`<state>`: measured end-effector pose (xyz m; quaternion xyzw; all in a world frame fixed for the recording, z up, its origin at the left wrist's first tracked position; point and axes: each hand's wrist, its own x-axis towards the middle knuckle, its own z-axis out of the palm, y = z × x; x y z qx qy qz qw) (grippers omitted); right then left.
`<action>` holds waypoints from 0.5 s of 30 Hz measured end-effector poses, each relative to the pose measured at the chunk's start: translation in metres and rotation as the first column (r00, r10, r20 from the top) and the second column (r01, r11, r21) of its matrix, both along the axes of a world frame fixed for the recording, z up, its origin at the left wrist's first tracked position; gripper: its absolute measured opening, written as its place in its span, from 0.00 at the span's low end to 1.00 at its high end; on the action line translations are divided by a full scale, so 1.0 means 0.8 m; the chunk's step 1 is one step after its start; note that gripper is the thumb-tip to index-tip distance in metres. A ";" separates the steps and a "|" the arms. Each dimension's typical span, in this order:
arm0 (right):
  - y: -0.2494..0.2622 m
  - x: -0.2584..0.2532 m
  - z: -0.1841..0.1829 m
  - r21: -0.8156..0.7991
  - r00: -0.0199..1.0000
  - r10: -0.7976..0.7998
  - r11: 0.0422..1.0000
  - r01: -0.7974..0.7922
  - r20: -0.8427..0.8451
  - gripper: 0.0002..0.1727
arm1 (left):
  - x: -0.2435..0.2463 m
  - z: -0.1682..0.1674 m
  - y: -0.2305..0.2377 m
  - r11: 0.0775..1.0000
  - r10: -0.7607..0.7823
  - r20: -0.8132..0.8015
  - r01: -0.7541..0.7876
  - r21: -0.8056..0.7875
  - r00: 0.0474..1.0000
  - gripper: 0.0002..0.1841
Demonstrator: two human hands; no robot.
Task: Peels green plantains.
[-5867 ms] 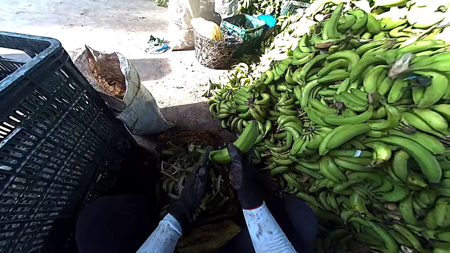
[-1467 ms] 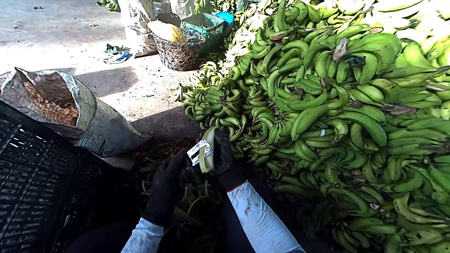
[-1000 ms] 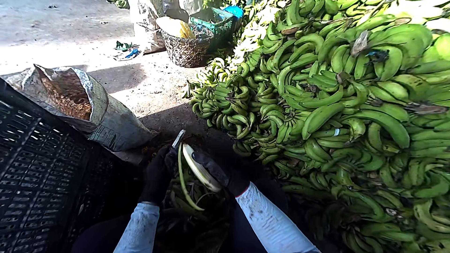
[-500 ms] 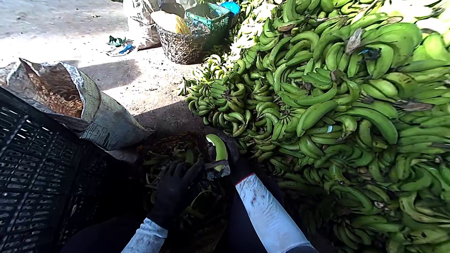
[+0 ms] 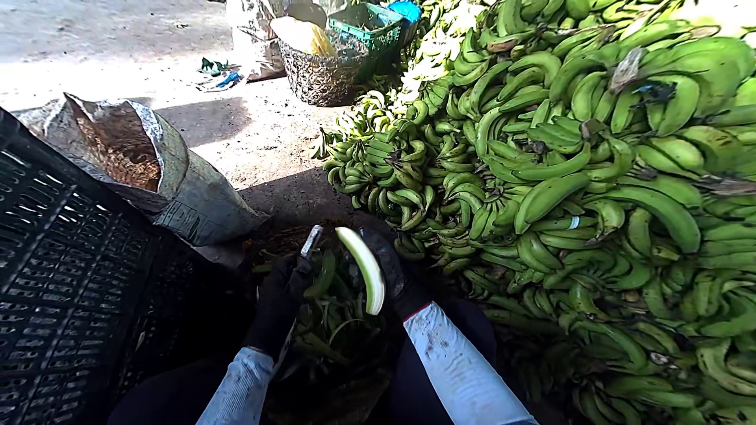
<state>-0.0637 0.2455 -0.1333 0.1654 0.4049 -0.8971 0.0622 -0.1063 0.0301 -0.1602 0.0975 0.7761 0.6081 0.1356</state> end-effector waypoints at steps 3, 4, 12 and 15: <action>0.023 -0.002 -0.012 -0.065 0.990 -0.131 0.990 0.128 -0.043 0.26 | 0.017 -0.007 -0.004 0.974 -0.214 -0.287 0.180 -0.141 0.934 0.31; 0.030 -0.002 -0.016 -0.044 0.985 -0.156 0.987 0.154 -0.073 0.27 | 0.024 -0.008 -0.004 0.953 -0.280 -0.385 0.209 -0.218 0.879 0.34; 0.016 -0.001 -0.021 0.014 0.999 -0.018 1.000 0.018 -0.039 0.24 | 0.041 -0.002 0.030 0.887 -0.372 -0.439 0.175 -0.427 0.818 0.32; 0.000 0.004 -0.012 0.142 0.999 0.026 0.990 -0.022 -0.025 0.21 | 0.006 -0.012 0.016 0.939 -0.183 -0.296 0.077 -0.335 0.938 0.28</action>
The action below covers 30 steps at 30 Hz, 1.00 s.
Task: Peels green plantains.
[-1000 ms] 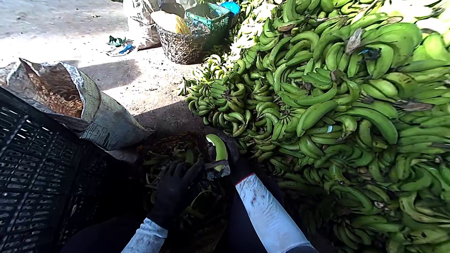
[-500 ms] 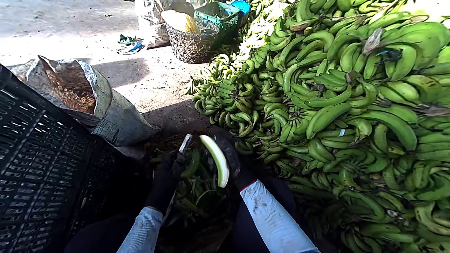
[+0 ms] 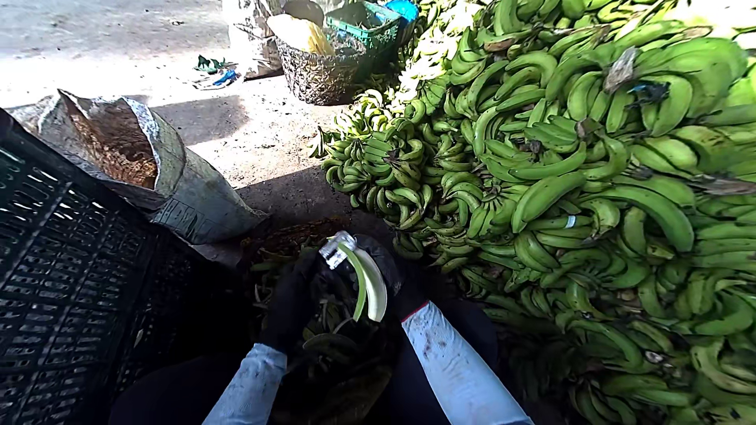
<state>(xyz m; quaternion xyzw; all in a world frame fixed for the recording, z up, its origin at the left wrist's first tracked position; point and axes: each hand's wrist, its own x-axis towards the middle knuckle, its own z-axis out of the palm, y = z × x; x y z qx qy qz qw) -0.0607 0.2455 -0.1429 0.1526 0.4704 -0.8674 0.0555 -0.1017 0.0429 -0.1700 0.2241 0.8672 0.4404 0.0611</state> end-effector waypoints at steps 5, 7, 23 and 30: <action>-0.008 0.005 0.019 0.170 0.996 0.081 0.983 -0.074 -0.033 0.18 | -0.022 0.024 -0.029 0.881 0.227 0.427 -0.372 0.293 0.875 0.24; -0.015 0.003 0.026 0.506 0.981 0.148 0.860 -0.067 -0.122 0.25 | -0.017 0.035 -0.030 0.797 0.159 0.538 -0.429 0.425 0.828 0.25; -0.049 -0.042 -0.044 0.853 0.978 0.013 0.486 -0.188 0.209 0.30 | -0.004 0.279 -0.277 0.650 0.759 -0.560 -0.338 0.681 0.331 0.21; -0.033 -0.049 -0.144 0.870 0.869 0.170 0.098 -0.483 0.464 0.34 | 0.008 0.274 -0.273 0.562 0.823 -0.446 -0.618 0.550 0.352 0.26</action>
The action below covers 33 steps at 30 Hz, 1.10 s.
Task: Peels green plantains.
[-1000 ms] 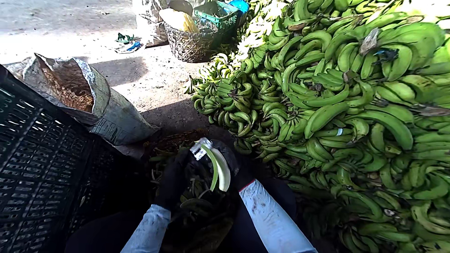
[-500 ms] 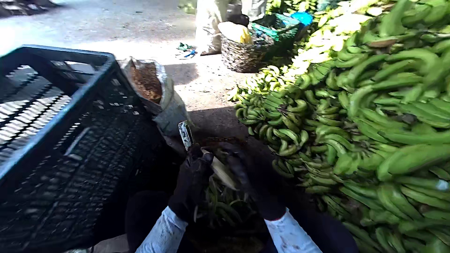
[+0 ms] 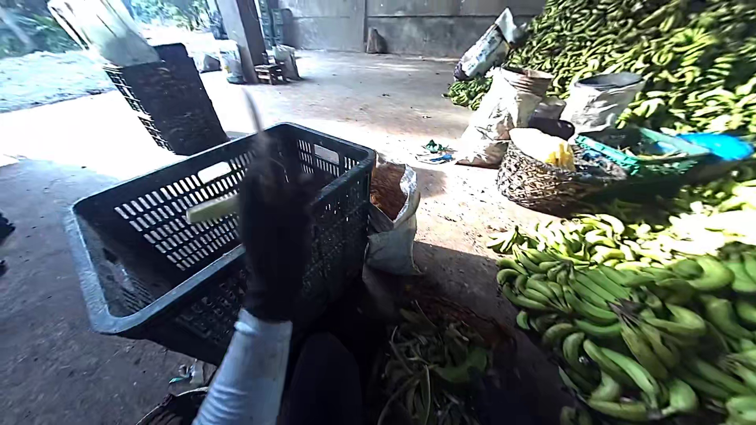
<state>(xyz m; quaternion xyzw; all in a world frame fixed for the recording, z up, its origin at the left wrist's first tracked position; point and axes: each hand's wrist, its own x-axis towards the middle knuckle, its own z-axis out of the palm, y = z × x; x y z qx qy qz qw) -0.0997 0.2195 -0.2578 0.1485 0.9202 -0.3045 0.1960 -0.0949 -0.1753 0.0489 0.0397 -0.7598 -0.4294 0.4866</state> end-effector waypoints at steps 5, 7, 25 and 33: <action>-0.034 -0.013 -0.008 0.196 0.993 0.118 0.973 -0.120 0.023 0.26 | -0.008 -0.128 0.116 0.597 -0.701 -0.025 0.607 0.525 0.712 0.28; -0.042 -0.013 -0.010 0.217 0.995 0.103 0.971 -0.104 0.013 0.28 | 0.008 -0.169 0.161 0.509 -0.795 0.089 0.579 0.637 0.601 0.26; 0.012 0.030 0.170 -0.862 0.376 -0.799 0.506 -0.003 -0.470 0.43 | 0.067 -0.274 0.263 0.281 -0.952 0.287 0.670 0.687 0.105 0.34; -0.009 0.060 0.185 -0.829 0.270 -0.791 0.555 -0.066 -0.550 0.38 | 0.064 -0.273 0.297 0.260 -0.957 0.281 0.655 0.710 0.075 0.40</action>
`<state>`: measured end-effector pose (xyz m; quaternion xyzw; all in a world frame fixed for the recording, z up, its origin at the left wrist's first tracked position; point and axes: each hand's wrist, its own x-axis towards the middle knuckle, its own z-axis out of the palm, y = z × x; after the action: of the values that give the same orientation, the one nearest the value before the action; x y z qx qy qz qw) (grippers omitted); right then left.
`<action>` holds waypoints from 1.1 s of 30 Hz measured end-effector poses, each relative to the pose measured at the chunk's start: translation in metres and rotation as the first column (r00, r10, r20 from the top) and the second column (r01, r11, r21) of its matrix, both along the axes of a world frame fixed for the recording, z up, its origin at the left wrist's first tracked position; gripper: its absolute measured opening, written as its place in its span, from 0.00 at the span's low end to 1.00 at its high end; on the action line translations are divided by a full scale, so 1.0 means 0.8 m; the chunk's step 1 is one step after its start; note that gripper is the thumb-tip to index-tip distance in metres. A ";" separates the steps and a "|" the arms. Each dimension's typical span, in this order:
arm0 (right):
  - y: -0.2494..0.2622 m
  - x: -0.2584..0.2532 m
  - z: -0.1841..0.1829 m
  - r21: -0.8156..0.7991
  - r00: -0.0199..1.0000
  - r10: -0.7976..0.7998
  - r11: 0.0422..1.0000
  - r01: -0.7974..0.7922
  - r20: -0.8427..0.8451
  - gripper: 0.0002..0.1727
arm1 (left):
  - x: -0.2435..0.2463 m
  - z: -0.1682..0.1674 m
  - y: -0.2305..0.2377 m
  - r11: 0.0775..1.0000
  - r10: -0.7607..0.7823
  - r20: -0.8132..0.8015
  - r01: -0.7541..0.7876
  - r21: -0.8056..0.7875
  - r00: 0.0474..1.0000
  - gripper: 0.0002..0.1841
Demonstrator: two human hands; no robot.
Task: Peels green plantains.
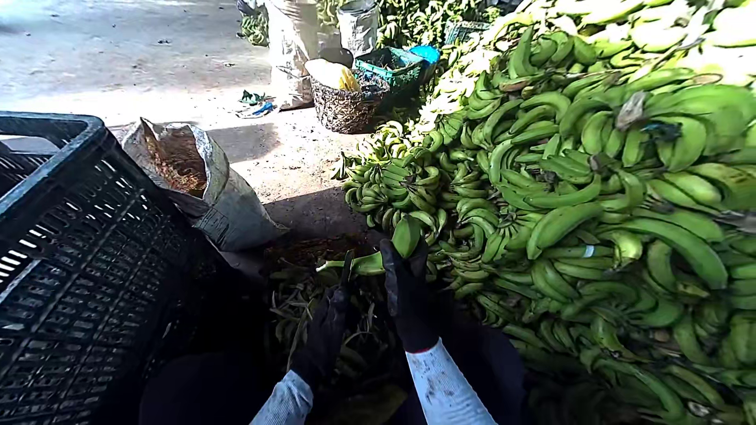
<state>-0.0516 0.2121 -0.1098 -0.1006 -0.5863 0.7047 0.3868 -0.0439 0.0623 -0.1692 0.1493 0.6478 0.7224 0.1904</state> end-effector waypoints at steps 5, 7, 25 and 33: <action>0.002 0.003 0.013 -0.130 0.999 0.013 0.991 -0.006 0.050 0.38 | 0.008 -0.023 0.000 0.999 -0.038 0.096 0.036 0.022 0.995 0.36; 0.009 -0.003 0.029 -0.203 0.996 0.036 0.979 -0.019 0.081 0.38 | 0.020 -0.044 -0.004 0.998 -0.059 0.257 0.066 -0.018 0.965 0.31; 0.033 -0.028 -0.026 -0.471 0.798 0.566 0.773 -0.426 0.206 0.29 | -0.064 0.075 -0.042 0.658 -0.406 -0.500 -0.136 -0.741 0.765 0.27; -0.018 0.019 -0.036 -0.483 0.778 0.565 0.781 -0.397 0.274 0.25 | -0.132 0.080 -0.059 0.576 0.061 -0.597 -0.517 -0.634 0.800 0.24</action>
<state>-0.0366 0.1975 -0.1387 -0.1637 -0.5026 0.8484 0.0303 -0.1494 0.0154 -0.1051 0.1267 0.9337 0.3273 -0.0707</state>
